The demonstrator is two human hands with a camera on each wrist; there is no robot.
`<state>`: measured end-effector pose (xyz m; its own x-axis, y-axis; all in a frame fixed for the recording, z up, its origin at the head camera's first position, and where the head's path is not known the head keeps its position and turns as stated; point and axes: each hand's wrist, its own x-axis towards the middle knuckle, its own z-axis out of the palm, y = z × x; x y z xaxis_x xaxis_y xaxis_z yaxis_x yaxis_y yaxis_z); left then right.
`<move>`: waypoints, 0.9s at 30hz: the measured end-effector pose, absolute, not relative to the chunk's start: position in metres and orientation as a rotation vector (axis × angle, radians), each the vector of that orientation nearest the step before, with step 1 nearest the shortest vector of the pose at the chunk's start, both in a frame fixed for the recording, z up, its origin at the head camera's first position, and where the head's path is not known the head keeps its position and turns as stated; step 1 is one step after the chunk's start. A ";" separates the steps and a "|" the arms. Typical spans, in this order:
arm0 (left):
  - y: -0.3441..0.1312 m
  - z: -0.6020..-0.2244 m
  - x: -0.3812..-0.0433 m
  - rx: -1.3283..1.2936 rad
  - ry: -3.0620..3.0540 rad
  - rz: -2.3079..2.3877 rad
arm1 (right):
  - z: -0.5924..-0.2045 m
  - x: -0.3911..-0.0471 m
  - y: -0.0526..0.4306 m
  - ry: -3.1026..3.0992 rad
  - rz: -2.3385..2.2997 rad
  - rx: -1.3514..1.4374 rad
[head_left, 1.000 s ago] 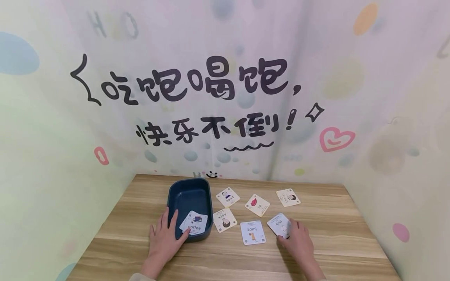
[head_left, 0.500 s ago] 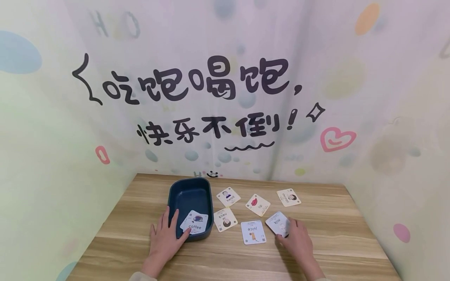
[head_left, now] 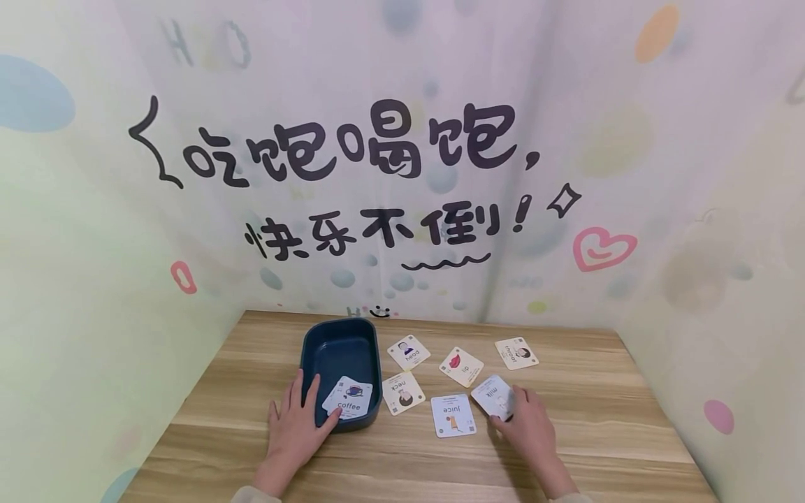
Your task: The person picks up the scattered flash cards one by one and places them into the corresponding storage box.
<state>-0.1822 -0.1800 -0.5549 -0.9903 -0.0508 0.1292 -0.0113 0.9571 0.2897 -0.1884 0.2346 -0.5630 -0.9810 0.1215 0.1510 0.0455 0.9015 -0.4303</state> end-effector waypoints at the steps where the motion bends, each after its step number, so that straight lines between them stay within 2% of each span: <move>1: -0.180 -0.555 -0.182 0.048 -2.974 -0.440 | -0.563 -0.189 0.234 -2.891 0.648 -0.129; 27: -0.181 -0.556 -0.182 0.031 -2.948 -0.469 | -0.553 -0.200 0.221 -2.889 0.682 -0.125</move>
<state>-0.1815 -0.1813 -0.5561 -0.9876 -0.0446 0.1503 0.0042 0.9508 0.3098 -0.1995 0.2206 -0.5533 -0.9820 0.1201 0.1460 0.0422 0.8920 -0.4501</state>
